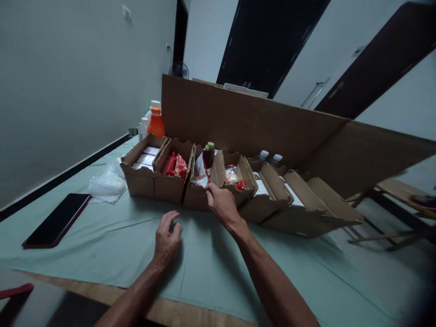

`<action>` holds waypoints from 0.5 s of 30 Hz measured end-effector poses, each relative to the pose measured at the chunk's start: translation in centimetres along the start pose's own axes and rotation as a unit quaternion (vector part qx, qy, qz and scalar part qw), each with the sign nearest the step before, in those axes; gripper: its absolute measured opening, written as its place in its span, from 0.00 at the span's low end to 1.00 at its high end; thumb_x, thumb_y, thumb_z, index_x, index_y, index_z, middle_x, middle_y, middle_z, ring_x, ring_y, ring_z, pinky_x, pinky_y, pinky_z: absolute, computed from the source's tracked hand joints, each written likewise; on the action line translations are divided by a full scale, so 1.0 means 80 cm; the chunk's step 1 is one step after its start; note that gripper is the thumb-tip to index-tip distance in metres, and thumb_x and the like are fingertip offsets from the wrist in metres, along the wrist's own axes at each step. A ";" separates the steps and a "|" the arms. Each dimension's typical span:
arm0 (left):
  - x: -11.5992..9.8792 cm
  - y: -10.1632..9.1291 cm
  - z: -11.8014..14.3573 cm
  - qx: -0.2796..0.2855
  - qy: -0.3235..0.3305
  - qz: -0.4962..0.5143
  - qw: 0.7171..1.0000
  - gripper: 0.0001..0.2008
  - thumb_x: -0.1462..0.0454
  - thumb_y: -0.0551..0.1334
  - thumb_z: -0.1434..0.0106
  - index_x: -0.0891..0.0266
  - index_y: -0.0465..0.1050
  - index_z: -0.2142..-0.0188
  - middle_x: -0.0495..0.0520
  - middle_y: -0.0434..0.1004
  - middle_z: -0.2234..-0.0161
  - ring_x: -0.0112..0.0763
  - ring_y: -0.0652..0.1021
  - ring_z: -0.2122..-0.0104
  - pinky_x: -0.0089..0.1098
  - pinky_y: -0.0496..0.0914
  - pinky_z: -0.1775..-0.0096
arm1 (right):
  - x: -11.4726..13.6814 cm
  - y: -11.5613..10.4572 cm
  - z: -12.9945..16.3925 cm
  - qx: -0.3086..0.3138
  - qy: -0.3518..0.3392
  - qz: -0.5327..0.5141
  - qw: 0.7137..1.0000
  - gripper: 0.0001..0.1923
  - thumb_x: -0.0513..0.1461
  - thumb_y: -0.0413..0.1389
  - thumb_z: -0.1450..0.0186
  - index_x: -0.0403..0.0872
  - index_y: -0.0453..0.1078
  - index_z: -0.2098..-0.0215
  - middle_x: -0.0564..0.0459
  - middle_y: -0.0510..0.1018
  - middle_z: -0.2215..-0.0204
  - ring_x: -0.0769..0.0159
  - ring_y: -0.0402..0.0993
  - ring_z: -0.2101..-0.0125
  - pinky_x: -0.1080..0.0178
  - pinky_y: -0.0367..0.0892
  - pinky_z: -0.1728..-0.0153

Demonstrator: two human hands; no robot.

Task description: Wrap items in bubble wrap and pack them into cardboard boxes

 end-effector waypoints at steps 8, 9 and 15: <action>0.009 -0.035 -0.010 -0.108 -0.120 0.080 0.984 0.23 0.59 0.63 0.41 0.62 0.71 0.46 0.59 0.76 0.50 0.36 0.78 0.52 0.36 0.72 0.50 | -0.011 -0.027 0.217 -0.023 -0.135 -0.123 0.983 0.13 0.36 0.50 0.31 0.51 0.77 0.58 0.53 0.83 0.73 0.65 0.78 0.75 0.66 0.65 0.72; 0.006 -0.040 -0.008 -0.106 -0.128 0.092 0.982 0.24 0.59 0.64 0.42 0.61 0.71 0.46 0.59 0.77 0.49 0.37 0.78 0.51 0.36 0.71 0.48 | -0.014 -0.033 0.239 -0.011 -0.148 -0.137 0.979 0.13 0.36 0.50 0.31 0.52 0.77 0.58 0.53 0.82 0.73 0.64 0.78 0.75 0.65 0.66 0.72; -0.036 -0.062 0.012 0.001 -0.150 0.146 0.978 0.25 0.53 0.64 0.39 0.63 0.74 0.46 0.59 0.78 0.46 0.44 0.75 0.44 0.41 0.68 0.41 | -0.087 -0.050 0.321 -0.050 -0.144 -0.208 0.966 0.15 0.41 0.57 0.34 0.57 0.77 0.49 0.52 0.84 0.70 0.59 0.81 0.70 0.57 0.76 0.63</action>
Point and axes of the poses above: each hand's wrist, its own z-axis away from the middle knuckle, its own y-axis out of the palm, x = y × z, the point moved 2 cm from there along -z, towards the middle knuckle
